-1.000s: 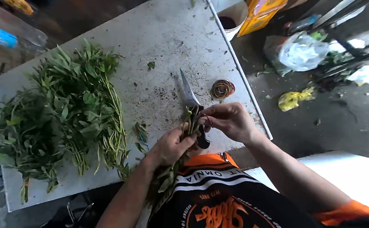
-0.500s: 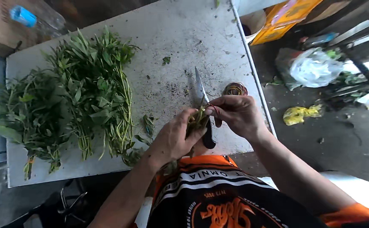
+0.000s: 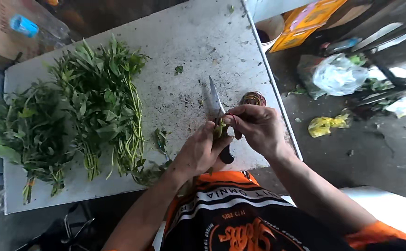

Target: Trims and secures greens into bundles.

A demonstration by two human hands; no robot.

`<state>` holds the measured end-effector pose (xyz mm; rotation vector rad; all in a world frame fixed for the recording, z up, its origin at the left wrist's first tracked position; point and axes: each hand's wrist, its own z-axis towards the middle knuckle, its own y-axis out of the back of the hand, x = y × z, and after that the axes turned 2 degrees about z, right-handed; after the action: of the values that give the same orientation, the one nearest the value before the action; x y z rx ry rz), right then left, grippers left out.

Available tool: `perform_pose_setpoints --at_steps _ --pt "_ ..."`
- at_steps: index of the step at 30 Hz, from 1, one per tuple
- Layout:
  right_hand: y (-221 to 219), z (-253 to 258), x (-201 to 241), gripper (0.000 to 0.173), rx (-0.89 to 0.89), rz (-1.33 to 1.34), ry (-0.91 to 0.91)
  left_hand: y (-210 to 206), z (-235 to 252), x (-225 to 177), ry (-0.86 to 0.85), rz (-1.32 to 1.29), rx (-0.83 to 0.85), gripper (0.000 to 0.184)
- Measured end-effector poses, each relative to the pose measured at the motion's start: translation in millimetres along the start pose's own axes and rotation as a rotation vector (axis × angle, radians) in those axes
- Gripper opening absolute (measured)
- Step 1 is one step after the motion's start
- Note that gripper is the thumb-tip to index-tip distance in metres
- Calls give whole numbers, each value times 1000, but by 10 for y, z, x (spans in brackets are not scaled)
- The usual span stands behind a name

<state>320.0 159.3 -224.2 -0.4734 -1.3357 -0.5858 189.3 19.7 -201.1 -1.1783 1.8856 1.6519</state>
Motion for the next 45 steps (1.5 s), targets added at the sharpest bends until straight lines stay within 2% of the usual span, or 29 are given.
perform_pose_setpoints --at_steps 4,13,15,17,21,24,27,30,32,40,45 --pt "1 19 -31 7 -10 44 -43 103 -12 33 86 -42 150 45" --pt "-18 62 -47 8 95 51 -89 -43 -73 111 55 -130 179 57" --pt "32 75 -55 11 142 59 -85 -87 -71 102 41 -111 184 51" --pt "158 103 -54 21 181 41 -60 -43 -61 96 58 -127 211 46" --pt "458 227 3 56 326 -84 94 70 -64 178 108 -249 254 38" --pt "437 249 56 66 438 -159 134 111 -44 174 116 -278 321 37" --pt "391 274 45 53 474 -199 132 103 -26 162 40 -295 385 36" --pt "415 261 -8 30 462 -80 112 84 -56 187 -9 -358 376 39" --pt "378 213 -40 23 443 -11 98 82 -78 214 -17 -384 364 38" --pt "289 114 -120 20 366 43 125 40 -86 207 -79 -397 279 38" --pt "288 77 -150 19 403 91 97 33 -77 230 -137 -485 322 37"
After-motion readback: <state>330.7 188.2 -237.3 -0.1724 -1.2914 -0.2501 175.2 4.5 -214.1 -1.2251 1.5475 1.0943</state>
